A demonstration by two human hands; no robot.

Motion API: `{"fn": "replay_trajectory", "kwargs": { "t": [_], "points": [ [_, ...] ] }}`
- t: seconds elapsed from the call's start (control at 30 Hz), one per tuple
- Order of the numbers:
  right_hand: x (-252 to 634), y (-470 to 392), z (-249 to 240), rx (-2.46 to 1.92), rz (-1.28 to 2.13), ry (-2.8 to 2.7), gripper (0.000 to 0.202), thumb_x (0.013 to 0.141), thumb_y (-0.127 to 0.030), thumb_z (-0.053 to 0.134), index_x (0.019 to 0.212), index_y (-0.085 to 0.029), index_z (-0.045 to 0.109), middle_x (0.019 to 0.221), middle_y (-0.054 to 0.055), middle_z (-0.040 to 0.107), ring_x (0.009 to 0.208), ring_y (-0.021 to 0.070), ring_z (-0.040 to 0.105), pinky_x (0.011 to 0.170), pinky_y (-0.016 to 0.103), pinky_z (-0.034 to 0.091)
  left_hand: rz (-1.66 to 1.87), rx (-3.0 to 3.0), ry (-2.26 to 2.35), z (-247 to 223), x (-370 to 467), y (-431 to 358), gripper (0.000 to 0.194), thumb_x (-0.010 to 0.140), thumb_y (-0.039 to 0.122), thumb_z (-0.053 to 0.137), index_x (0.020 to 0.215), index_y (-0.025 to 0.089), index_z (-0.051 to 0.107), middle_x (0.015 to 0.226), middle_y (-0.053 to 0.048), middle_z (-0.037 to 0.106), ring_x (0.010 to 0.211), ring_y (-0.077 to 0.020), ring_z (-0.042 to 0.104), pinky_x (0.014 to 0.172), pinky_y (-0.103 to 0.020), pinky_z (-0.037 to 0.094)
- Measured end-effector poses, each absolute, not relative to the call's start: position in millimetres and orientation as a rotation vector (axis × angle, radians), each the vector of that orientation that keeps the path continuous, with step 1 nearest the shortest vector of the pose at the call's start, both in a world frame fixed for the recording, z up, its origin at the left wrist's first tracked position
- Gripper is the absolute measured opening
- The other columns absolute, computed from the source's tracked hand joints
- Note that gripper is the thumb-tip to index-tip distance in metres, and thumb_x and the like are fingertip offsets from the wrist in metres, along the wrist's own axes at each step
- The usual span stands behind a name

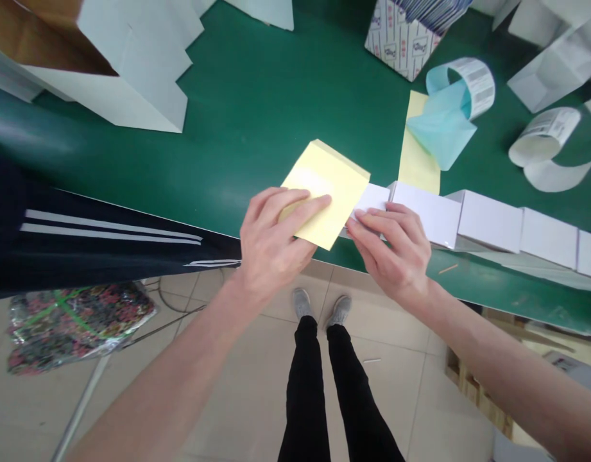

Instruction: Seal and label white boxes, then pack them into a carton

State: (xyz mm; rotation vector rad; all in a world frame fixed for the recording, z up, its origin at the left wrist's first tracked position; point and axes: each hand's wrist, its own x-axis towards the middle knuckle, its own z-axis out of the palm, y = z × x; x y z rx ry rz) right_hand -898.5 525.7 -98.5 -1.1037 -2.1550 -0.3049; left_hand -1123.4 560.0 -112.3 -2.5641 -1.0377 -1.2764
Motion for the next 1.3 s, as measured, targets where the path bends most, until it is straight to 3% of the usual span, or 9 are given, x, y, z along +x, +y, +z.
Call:
{"fn": "replay_trajectory", "kwargs": {
  "t": [0.33, 0.57, 0.7, 0.8, 0.87, 1.0, 1.1, 1.2, 1.3],
  "points": [
    [-902.2, 524.5, -92.2, -1.183, -0.317, -2.184, 0.04, 0.089, -0.016, 0.073, 0.124, -0.033, 0.07, 0.113, 0.002, 0.075, 0.105, 0.0211, 0.065, 0.106, 0.046, 0.052, -1.295, -2.506, -1.239, -109.1, -1134.8, 555.1, 0.057, 0.081, 0.021, 0.081, 0.134, 0.031, 0.064, 0.132, -0.001, 0.073, 0.118, -0.0266, 0.066, 0.103, -0.048, 0.055],
    [-924.1, 529.8, -84.6, -1.304, -0.283, -2.058, 0.005, 0.09, -0.025, 0.074, 0.092, -0.029, 0.075, 0.092, 0.001, 0.072, 0.093, 0.0214, 0.061, 0.106, 0.048, 0.053, -1.381, -1.929, -1.937, -96.9, -1157.9, 477.6, 0.055, 0.081, 0.017, 0.082, 0.133, 0.03, 0.069, 0.127, -0.006, 0.074, 0.113, -0.0257, 0.068, 0.102, -0.042, 0.056],
    [-921.7, 525.1, -91.1, -1.26, -0.214, -2.042, 0.024, 0.089, -0.017, 0.073, 0.108, -0.031, 0.074, 0.104, 0.001, 0.075, 0.098, 0.0204, 0.065, 0.112, 0.05, 0.052, -1.278, -1.777, -2.2, -92.0, -1154.2, 423.6, 0.051, 0.081, 0.019, 0.082, 0.129, 0.032, 0.071, 0.119, -0.002, 0.078, 0.089, -0.0203, 0.074, 0.084, -0.036, 0.059],
    [-916.4, 523.4, -95.2, -1.197, -0.194, -2.029, 0.031, 0.087, -0.013, 0.075, 0.113, -0.03, 0.073, 0.108, 0.001, 0.077, 0.101, 0.0202, 0.068, 0.111, 0.05, 0.054, -1.183, -1.888, -2.234, -81.7, -1151.5, 396.6, 0.052, 0.084, 0.017, 0.078, 0.131, 0.036, 0.068, 0.117, 0.002, 0.079, 0.06, -0.0105, 0.065, 0.057, -0.027, 0.052],
    [-914.9, 525.6, -96.0, -1.177, -0.205, -2.028, 0.031, 0.086, -0.012, 0.075, 0.112, -0.029, 0.073, 0.108, 0.001, 0.078, 0.101, 0.0203, 0.069, 0.11, 0.049, 0.055, -1.115, -1.949, -2.213, -74.4, -1151.1, 385.6, 0.054, 0.086, 0.014, 0.075, 0.133, 0.039, 0.066, 0.114, 0.003, 0.08, 0.054, -0.0096, 0.063, 0.049, -0.027, 0.048],
    [-915.6, 526.8, -85.8, -1.208, -0.173, -2.065, 0.024, 0.087, -0.011, 0.073, 0.105, -0.026, 0.074, 0.109, 0.003, 0.078, 0.102, 0.0208, 0.071, 0.108, 0.048, 0.057, -1.045, -2.002, -2.126, -63.0, -1153.5, 376.0, 0.059, 0.084, 0.006, 0.074, 0.133, 0.04, 0.067, 0.115, 0.003, 0.079, 0.079, -0.0183, 0.077, 0.061, -0.031, 0.06],
    [-917.7, 502.5, -64.3, -1.238, 0.023, -2.039, 0.02, 0.086, -0.009, 0.073, 0.1, -0.023, 0.072, 0.11, 0.004, 0.079, 0.107, 0.0229, 0.071, 0.113, 0.052, 0.052, -1.171, -2.256, -1.948, -56.0, -1153.8, 376.2, 0.056, 0.079, -0.001, 0.072, 0.126, 0.03, 0.071, 0.121, -0.002, 0.078, 0.101, -0.0256, 0.076, 0.079, -0.038, 0.065],
    [-924.0, 453.3, -40.3, -1.35, 0.488, -1.742, 0.027, 0.085, -0.016, 0.077, 0.109, -0.026, 0.069, 0.109, 0.004, 0.078, 0.109, 0.0262, 0.072, 0.111, 0.058, 0.05, -1.214, -2.543, -1.719, -52.0, -1144.4, 379.8, 0.035, 0.08, 0.001, 0.07, 0.108, 0.021, 0.074, 0.128, -0.009, 0.074, 0.119, -0.0301, 0.07, 0.092, -0.045, 0.063],
    [-933.7, 408.8, -28.4, -1.458, 1.26, -1.173, 0.049, 0.088, -0.032, 0.075, 0.133, -0.03, 0.054, 0.119, 0.008, 0.075, 0.109, 0.0275, 0.072, 0.091, 0.048, 0.063, -1.113, -2.727, -1.548, -54.1, -1124.5, 381.5, 0.021, 0.09, 0.009, 0.059, 0.1, 0.019, 0.074, 0.125, -0.008, 0.076, 0.127, -0.0255, 0.065, 0.102, -0.042, 0.057]
  ]
}}
